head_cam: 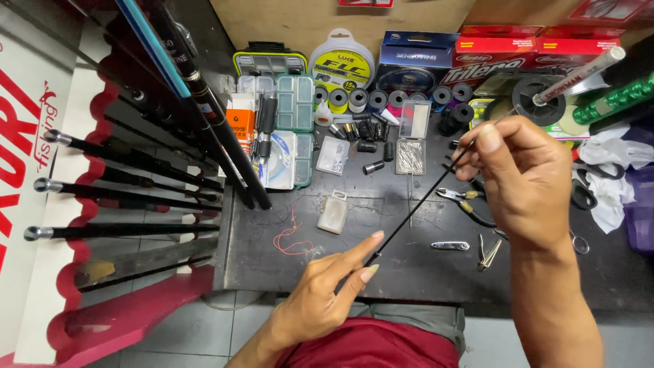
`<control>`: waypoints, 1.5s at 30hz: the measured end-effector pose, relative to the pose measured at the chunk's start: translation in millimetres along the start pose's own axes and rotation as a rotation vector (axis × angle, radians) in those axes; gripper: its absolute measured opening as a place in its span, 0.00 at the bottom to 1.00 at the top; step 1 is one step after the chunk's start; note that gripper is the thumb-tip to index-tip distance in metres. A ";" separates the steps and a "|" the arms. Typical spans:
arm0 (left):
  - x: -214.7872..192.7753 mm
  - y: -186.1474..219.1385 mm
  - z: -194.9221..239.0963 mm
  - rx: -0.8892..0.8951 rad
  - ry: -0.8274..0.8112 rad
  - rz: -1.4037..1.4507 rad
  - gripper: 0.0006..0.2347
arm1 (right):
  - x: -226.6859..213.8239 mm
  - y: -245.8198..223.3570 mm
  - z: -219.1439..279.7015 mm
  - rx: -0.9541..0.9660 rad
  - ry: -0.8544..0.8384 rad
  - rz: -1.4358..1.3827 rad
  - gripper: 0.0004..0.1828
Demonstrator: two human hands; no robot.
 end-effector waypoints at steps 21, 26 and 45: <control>-4.3 -0.2 -26.3 -0.143 0.214 0.077 0.18 | 47.8 9.2 40.5 -0.015 -0.349 0.228 0.09; -4.2 -6.7 -24.6 -0.318 0.229 0.214 0.18 | 22.3 15.0 40.9 0.069 -0.251 0.290 0.16; -2.5 -22.0 -14.7 -0.440 0.369 0.349 0.05 | -84.9 38.5 89.2 0.055 0.084 0.769 0.04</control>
Point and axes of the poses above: each hand's wrist, its own z-axis away from the middle knuckle, its own x-axis out of the palm, y = z × x, the point moved 5 cm from there along -z, towards the middle knuckle
